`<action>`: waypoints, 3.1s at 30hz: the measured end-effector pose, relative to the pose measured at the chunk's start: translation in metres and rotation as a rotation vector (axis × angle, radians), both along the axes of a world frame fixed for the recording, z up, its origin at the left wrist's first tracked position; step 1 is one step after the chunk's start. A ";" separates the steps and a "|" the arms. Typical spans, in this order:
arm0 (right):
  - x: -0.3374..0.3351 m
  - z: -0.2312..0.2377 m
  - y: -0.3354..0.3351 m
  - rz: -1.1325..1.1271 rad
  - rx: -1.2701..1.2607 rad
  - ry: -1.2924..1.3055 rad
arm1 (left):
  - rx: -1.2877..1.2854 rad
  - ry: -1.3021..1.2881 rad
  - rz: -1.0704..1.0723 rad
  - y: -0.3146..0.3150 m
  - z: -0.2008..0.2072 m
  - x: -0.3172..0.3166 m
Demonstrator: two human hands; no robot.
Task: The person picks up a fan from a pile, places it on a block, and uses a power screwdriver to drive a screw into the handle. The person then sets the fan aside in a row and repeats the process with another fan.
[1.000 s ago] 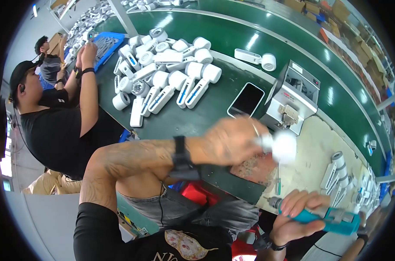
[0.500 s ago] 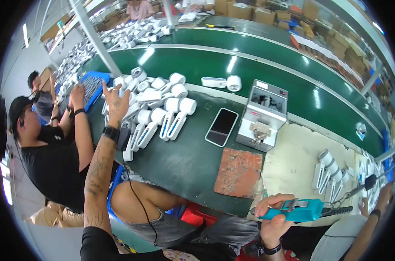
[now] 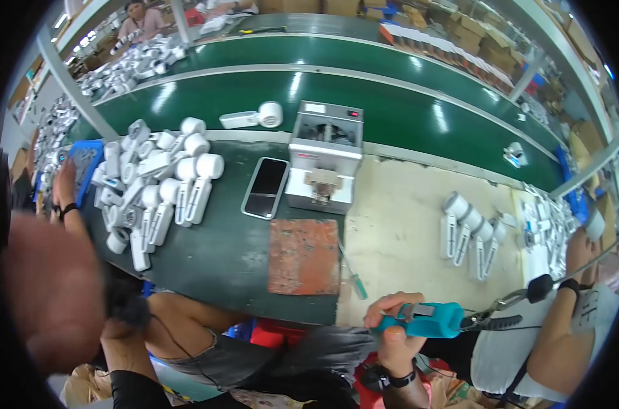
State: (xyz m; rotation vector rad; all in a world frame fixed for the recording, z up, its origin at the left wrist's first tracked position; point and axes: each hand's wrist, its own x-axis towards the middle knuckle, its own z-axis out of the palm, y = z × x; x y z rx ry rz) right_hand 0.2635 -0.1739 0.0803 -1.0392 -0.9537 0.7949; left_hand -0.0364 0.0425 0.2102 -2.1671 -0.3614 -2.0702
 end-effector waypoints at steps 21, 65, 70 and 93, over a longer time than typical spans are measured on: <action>-0.017 -0.010 0.004 0.039 0.090 -0.036 | -0.954 -0.295 -0.198 0.096 -0.087 -0.625; 0.033 0.016 0.051 -0.019 0.116 0.000 | -0.865 0.728 -0.420 -0.055 -0.172 0.125; -0.011 0.045 0.117 0.108 0.179 -0.074 | -0.661 0.782 -0.271 -0.051 -0.181 0.115; -0.012 0.011 0.147 0.072 0.097 -0.195 | -0.779 0.774 -0.216 -0.048 -0.198 0.120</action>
